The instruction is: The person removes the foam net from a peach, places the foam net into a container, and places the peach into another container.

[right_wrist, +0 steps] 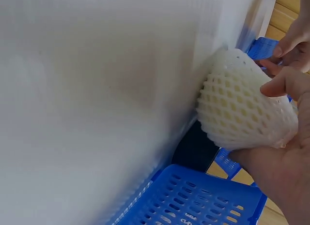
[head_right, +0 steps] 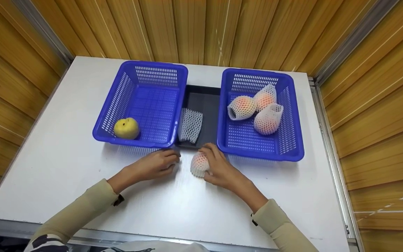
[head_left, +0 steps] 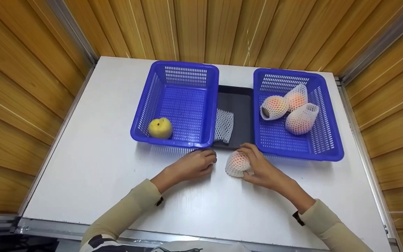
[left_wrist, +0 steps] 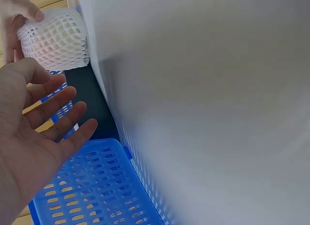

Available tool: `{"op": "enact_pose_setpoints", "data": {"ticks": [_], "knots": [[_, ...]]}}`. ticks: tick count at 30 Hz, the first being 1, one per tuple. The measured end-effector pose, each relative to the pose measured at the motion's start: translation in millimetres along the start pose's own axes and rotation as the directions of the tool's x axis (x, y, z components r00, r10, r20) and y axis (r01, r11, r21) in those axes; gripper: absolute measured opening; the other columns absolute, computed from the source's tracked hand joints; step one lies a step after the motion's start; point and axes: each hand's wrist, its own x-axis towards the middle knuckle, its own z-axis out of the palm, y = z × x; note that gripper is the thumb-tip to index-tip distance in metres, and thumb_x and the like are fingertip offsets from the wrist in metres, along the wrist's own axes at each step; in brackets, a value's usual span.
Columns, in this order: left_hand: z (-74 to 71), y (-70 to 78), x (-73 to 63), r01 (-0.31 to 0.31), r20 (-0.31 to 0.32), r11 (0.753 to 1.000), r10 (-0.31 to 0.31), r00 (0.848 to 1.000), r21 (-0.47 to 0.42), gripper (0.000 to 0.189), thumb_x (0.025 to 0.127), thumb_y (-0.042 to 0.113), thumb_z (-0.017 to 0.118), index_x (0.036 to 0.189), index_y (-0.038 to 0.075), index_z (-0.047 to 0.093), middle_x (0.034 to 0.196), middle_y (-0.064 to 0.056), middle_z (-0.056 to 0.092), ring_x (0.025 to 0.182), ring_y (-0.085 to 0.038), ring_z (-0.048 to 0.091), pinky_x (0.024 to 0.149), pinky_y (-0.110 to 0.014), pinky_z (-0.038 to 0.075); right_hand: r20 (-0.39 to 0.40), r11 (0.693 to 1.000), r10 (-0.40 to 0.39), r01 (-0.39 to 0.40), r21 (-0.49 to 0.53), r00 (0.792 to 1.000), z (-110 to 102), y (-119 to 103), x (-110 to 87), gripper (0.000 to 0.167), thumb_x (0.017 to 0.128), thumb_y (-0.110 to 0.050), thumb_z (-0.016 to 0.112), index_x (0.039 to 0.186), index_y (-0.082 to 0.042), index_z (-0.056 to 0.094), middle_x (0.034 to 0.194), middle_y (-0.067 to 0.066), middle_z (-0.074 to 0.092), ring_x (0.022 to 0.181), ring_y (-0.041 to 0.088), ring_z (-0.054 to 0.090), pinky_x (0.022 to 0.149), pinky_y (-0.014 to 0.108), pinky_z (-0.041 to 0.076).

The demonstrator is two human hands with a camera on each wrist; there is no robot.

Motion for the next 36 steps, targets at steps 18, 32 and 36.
{"op": "enact_pose_setpoints", "data": {"ticks": [18,32,36], "knots": [[-0.6,-1.2,-0.9,-0.023,-0.037,0.999,0.025,0.999,0.036,0.013,0.094,0.012,0.064,0.105,0.008,0.07,0.108,-0.005,0.068,0.093,-0.018,0.069,0.082,-0.028,0.059,0.053,0.939,-0.026,0.043,-0.341,0.998,21,-7,21.5,0.09,0.085,-0.045,0.077,0.16,-0.028,0.03,0.164,0.017,0.028,0.15,0.048,0.017,0.117,0.07,0.023],[-1.2,0.0,0.3,-0.023,-0.011,0.999,0.023,1.0,0.037,0.013,0.096,0.014,0.063,0.105,0.006,0.068,0.11,-0.007,0.068,0.095,-0.02,0.068,0.085,-0.028,0.059,0.084,0.901,-0.028,0.061,-0.43,0.996,28,-16,25.7,0.082,0.066,-0.019,0.095,0.139,-0.017,0.056,0.146,0.019,0.047,0.137,0.051,0.037,0.111,0.067,0.035],[-1.8,0.4,0.3,-0.017,-0.006,0.999,0.017,1.0,0.03,0.014,0.096,0.014,0.064,0.106,0.006,0.068,0.112,-0.008,0.068,0.098,-0.021,0.068,0.087,-0.028,0.058,0.069,0.913,-0.045,0.069,-0.403,0.997,28,-15,26.2,0.073,0.065,-0.013,0.094,0.13,-0.015,0.06,0.138,0.018,0.051,0.128,0.046,0.044,0.108,0.064,0.039]]}}
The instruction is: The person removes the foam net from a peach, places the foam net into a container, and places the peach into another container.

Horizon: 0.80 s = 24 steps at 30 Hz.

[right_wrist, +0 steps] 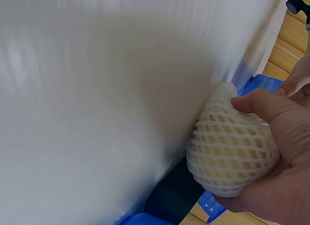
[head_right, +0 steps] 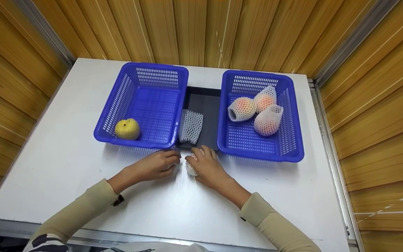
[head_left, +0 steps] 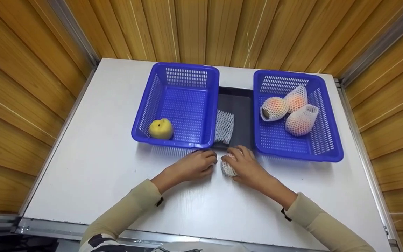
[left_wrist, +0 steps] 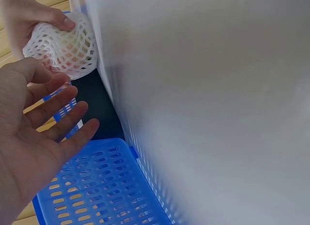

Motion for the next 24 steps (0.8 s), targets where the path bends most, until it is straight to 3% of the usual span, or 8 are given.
{"op": "enact_pose_setpoints", "data": {"ticks": [6,13,18,24], "knots": [[-1.8,1.3,0.4,0.005,-0.006,1.0,-0.005,1.0,-0.015,0.012,0.095,0.013,0.063,0.104,0.006,0.068,0.112,-0.008,0.068,0.098,-0.021,0.068,0.086,-0.029,0.058,-0.028,0.996,0.007,-0.004,0.094,1.0,0,3,2.5,0.061,0.067,-0.012,0.089,0.122,-0.015,0.063,0.134,0.014,0.054,0.125,0.04,0.045,0.108,0.06,0.038],[-3.1,2.5,-1.9,0.013,-0.02,1.0,-0.013,1.0,0.003,0.016,0.095,0.013,0.063,0.109,0.007,0.068,0.111,-0.006,0.067,0.095,-0.021,0.068,0.082,-0.029,0.059,-0.113,0.973,0.083,-0.056,0.223,0.99,-15,-3,8.8,0.055,0.07,-0.016,0.087,0.12,-0.016,0.066,0.131,0.009,0.056,0.124,0.034,0.045,0.104,0.054,0.045],[-3.2,4.3,-1.9,0.032,-0.026,0.999,-0.033,0.999,-0.04,0.017,0.095,0.01,0.063,0.111,0.006,0.068,0.109,-0.006,0.067,0.097,-0.02,0.068,0.083,-0.03,0.059,-0.212,0.946,0.113,-0.04,0.322,0.971,-33,-2,17.4,0.057,0.068,-0.012,0.088,0.121,-0.013,0.067,0.13,0.011,0.057,0.121,0.035,0.046,0.099,0.052,0.047],[-6.2,10.1,4.8,0.007,-0.082,0.982,-0.023,0.996,-0.187,0.02,0.094,0.005,0.062,0.114,0.003,0.067,0.111,-0.007,0.067,0.104,-0.02,0.066,0.092,-0.027,0.056,-0.32,0.911,0.19,-0.045,0.411,0.928,-52,4,28.6,0.052,0.071,-0.008,0.084,0.12,-0.012,0.069,0.128,0.009,0.058,0.12,0.028,0.047,0.1,0.045,0.043]]}}
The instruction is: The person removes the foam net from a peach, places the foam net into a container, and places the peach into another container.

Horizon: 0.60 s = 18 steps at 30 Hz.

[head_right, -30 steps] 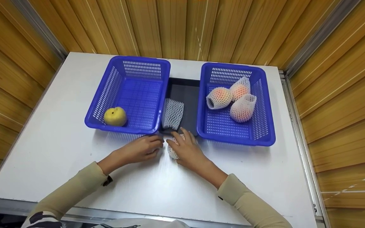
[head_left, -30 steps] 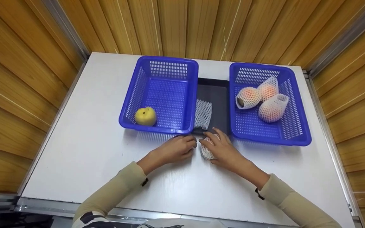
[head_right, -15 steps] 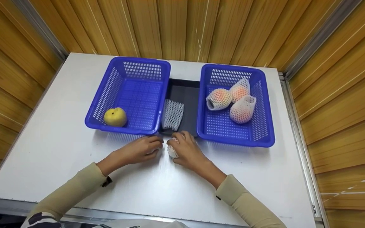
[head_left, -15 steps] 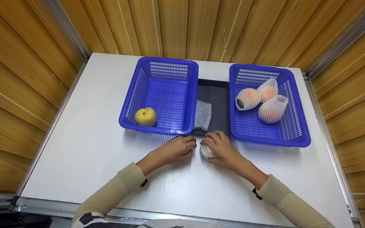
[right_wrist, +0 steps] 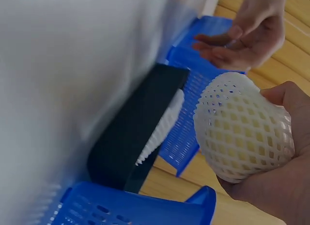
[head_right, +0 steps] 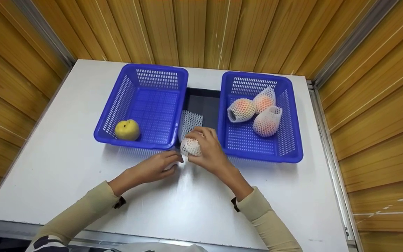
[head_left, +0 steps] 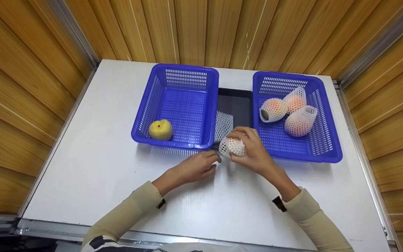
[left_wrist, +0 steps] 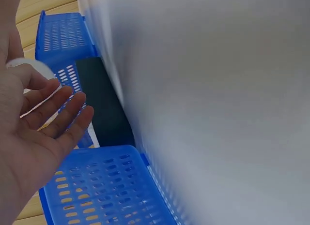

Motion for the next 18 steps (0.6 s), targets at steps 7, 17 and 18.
{"op": "enact_pose_setpoints", "data": {"ticks": [7,17,18], "knots": [[-12.5,10.4,11.2,0.009,-0.159,0.965,-0.053,0.986,-0.263,0.026,0.095,-0.003,0.057,0.119,0.001,0.067,0.116,-0.008,0.07,0.112,-0.019,0.065,0.098,-0.024,0.053,-0.14,0.966,0.156,-0.122,0.227,0.978,-17,-8,16.1,0.052,0.073,-0.004,0.085,0.122,-0.011,0.07,0.132,0.007,0.058,0.127,0.023,0.051,0.108,0.046,0.04],[-35.7,9.4,28.9,-0.048,-0.551,0.886,-0.243,0.799,-0.461,0.021,0.096,-0.01,0.059,0.111,-0.001,0.071,0.109,-0.012,0.072,0.103,-0.024,0.069,0.093,-0.029,0.057,-0.162,0.782,0.292,-0.138,0.608,0.942,-24,-19,29.6,0.057,0.075,0.003,0.082,0.129,0.0,0.063,0.135,0.008,0.057,0.13,0.024,0.05,0.106,0.03,0.044],[-37.7,9.0,31.5,-0.083,-0.586,0.882,-0.236,0.775,-0.465,0.02,0.096,-0.01,0.06,0.111,-0.002,0.071,0.109,-0.013,0.071,0.103,-0.026,0.068,0.093,-0.03,0.058,-0.158,0.758,0.304,-0.137,0.638,0.94,-24,-20,30.5,0.057,0.075,0.003,0.081,0.129,0.001,0.063,0.135,0.008,0.056,0.13,0.024,0.049,0.105,0.029,0.045]]}}
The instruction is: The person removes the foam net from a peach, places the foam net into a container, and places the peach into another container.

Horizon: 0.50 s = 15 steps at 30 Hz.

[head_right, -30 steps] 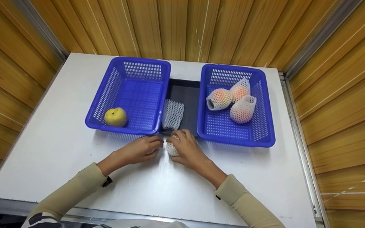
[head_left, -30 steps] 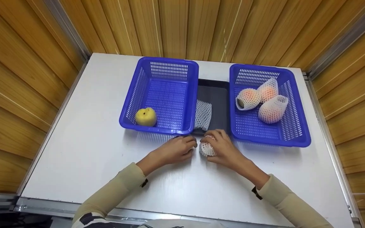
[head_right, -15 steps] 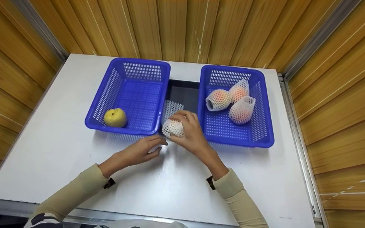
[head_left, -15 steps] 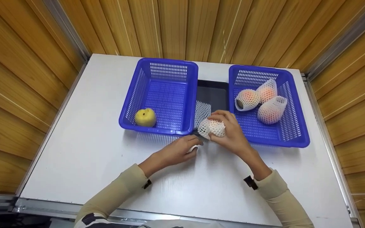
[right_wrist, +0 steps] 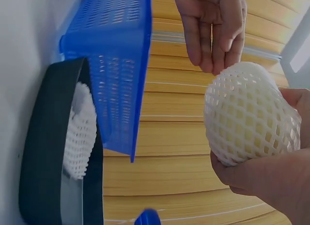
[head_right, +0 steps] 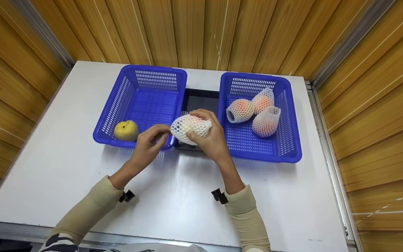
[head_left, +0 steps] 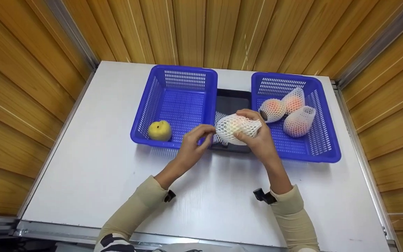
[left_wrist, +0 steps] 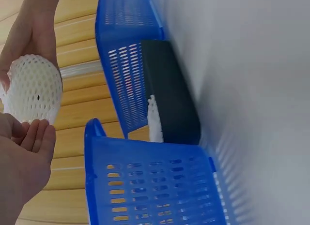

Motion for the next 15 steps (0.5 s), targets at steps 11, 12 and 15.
{"op": "enact_pose_setpoints", "data": {"ticks": [11,12,15], "knots": [[4.2,3.7,20.7,-0.104,-0.047,0.956,0.095,0.994,-0.273,0.033,0.086,-0.017,0.068,0.118,-0.016,0.062,0.128,-0.032,0.055,0.122,-0.027,0.06,0.107,-0.044,0.05,0.084,0.942,0.033,-0.059,0.33,0.996,13,-4,5.9,0.058,0.078,0.002,0.071,0.134,0.0,0.056,0.136,0.019,0.053,0.109,0.024,0.061,0.09,0.028,0.057],[4.1,4.3,21.9,-0.096,-0.025,0.95,0.093,0.995,-0.298,0.037,0.084,-0.018,0.069,0.121,-0.017,0.06,0.131,-0.034,0.051,0.126,-0.028,0.057,0.109,-0.045,0.048,0.088,0.939,0.024,-0.053,0.341,0.996,13,-4,6.4,0.058,0.078,0.002,0.07,0.134,0.0,0.056,0.135,0.02,0.054,0.108,0.024,0.061,0.089,0.028,0.057],[3.6,5.9,24.9,-0.071,0.026,0.94,0.084,0.996,-0.333,0.053,0.078,-0.019,0.073,0.127,-0.016,0.055,0.14,-0.035,0.043,0.133,-0.031,0.051,0.113,-0.046,0.044,0.104,0.927,0.007,-0.045,0.373,0.995,15,-3,8.8,0.06,0.077,0.003,0.069,0.135,0.0,0.054,0.132,0.021,0.054,0.107,0.024,0.061,0.088,0.029,0.058]]}}
